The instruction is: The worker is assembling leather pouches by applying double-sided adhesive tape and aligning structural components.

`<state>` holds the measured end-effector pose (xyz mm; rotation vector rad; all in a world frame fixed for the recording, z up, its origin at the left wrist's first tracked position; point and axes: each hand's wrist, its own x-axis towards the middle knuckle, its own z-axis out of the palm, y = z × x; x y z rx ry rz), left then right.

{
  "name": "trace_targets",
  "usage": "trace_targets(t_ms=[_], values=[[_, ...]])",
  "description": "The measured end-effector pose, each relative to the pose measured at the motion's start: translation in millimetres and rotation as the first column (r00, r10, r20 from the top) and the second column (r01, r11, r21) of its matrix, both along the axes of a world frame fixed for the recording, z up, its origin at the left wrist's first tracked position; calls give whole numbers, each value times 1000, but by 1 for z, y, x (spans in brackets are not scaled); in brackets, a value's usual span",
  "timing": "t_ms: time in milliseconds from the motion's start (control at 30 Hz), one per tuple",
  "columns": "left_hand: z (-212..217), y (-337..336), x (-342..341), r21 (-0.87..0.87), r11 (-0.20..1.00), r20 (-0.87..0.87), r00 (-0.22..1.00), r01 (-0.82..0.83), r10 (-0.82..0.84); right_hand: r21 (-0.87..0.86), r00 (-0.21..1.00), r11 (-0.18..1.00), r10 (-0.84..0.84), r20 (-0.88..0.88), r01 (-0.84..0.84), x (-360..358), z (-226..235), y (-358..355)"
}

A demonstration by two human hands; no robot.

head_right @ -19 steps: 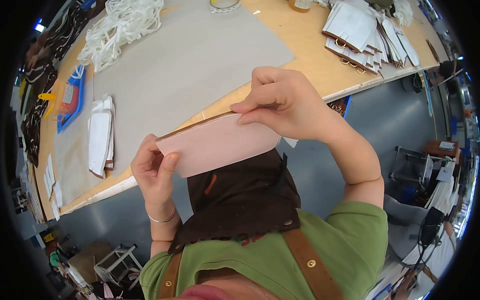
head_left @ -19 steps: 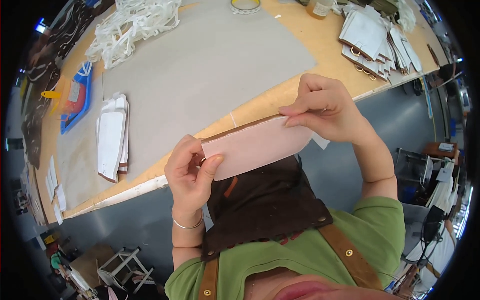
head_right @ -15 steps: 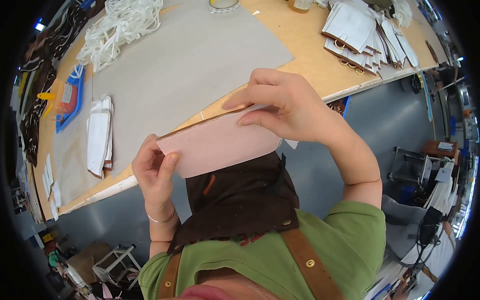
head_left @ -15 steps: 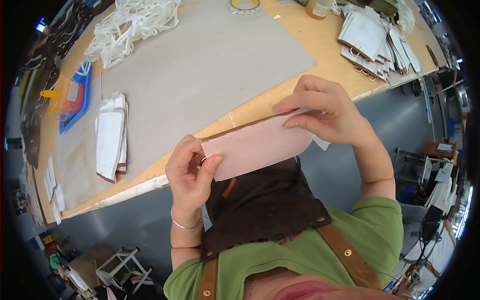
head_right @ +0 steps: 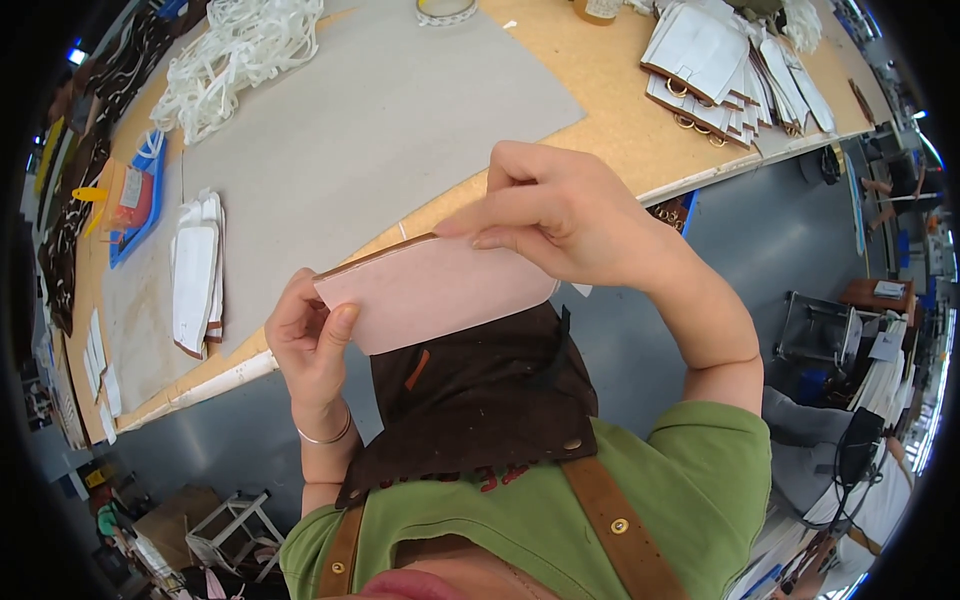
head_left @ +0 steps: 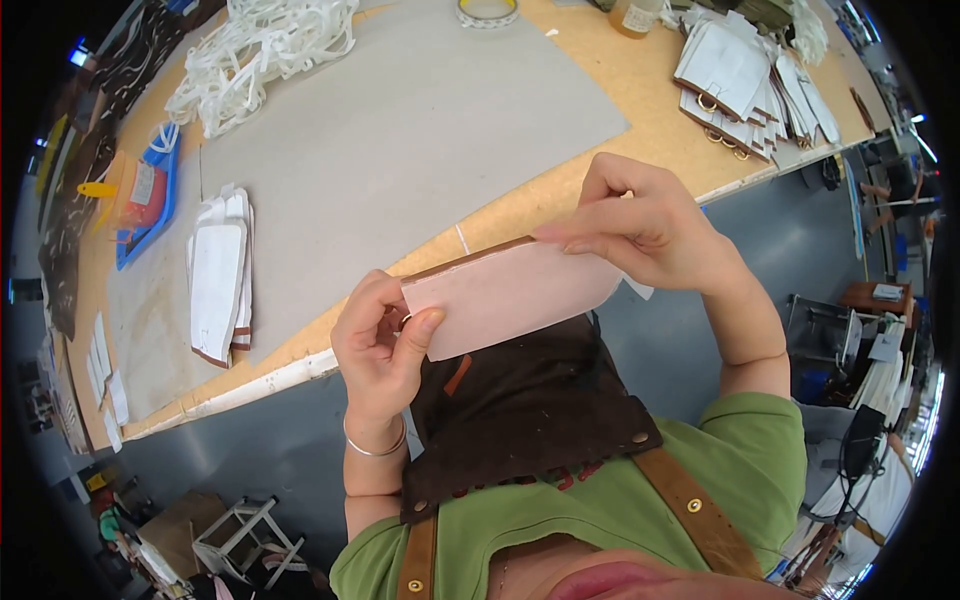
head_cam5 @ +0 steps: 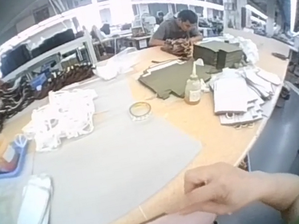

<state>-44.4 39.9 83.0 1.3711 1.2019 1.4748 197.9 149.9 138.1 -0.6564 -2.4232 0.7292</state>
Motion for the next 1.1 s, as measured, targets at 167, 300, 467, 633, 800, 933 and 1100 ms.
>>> trace_targets(t_ms=[167,300,467,633,800,933,1100], values=[[-3,-2,-6,-12,1000,54,999,5,-4,-141,988,986,-104,-110,88,12,4,8],[-1,-3,-6,-4,1000,69,998,15,-14,-249,985,966,-109,-131,73,16,3,2],[-1,-2,-3,-29,999,125,992,24,-20,-206,990,976,-93,-108,70,12,5,3],[-4,-2,-5,-20,1000,69,998,10,-9,-45,995,999,-31,-100,26,13,-4,4],[-6,-4,-6,-16,1000,134,991,13,-10,-203,980,975,-128,-154,95,19,-1,5],[-5,-3,-5,-9,1000,125,992,13,-12,-223,988,971,-112,-110,86,27,-2,6],[-5,-1,-1,-30,999,160,987,29,-24,-195,979,979,-92,-181,56,15,4,7]])
